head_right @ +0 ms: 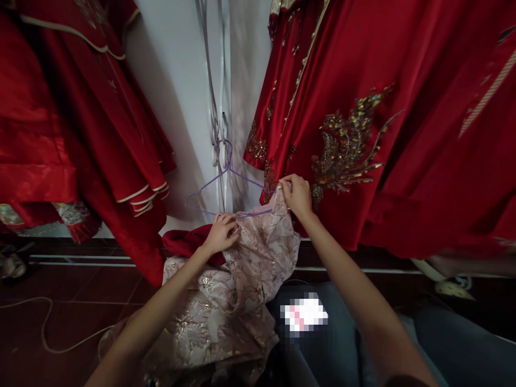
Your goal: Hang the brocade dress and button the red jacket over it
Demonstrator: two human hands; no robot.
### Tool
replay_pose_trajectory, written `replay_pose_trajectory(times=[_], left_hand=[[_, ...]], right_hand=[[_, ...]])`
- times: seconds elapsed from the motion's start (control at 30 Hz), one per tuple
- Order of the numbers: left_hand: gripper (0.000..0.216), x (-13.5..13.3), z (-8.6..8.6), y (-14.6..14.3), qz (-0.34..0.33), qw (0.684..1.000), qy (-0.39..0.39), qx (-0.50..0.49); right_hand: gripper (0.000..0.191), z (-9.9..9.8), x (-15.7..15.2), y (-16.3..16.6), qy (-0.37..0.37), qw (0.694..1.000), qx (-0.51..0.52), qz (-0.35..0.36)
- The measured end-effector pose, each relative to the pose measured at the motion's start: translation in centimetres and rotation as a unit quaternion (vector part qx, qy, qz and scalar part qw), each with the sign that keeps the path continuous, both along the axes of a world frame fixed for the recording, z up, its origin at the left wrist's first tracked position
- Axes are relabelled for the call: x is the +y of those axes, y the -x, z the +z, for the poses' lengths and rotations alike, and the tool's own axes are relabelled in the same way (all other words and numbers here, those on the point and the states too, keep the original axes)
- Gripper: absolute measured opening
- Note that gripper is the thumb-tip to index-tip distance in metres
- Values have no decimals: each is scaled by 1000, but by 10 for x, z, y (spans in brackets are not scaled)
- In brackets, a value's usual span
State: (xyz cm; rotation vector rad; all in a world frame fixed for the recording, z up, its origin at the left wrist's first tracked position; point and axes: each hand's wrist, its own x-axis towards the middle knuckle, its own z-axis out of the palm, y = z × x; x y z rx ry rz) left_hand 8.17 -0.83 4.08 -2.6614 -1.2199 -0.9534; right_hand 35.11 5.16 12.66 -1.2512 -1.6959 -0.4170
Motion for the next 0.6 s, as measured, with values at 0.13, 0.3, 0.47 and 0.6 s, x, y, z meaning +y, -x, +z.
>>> replay_pose_trajectory(times=[0.13,0.3,0.47,0.6], left_hand=[[15,1,10,-21,-28,992,56,-110],[25,10,22,-2,-46,965,115,-233],[31,36,8,76,132,896,86,-415],[31,50,-14,122,194,851,150,-464]], right_hand=[[30,1,-1,26,7,1000,4,22],[36,-6,-1,30,51,999,18,-3],[34,-3,4,23,39,999,13,16],[31,4,9,20,53,998,16,26]])
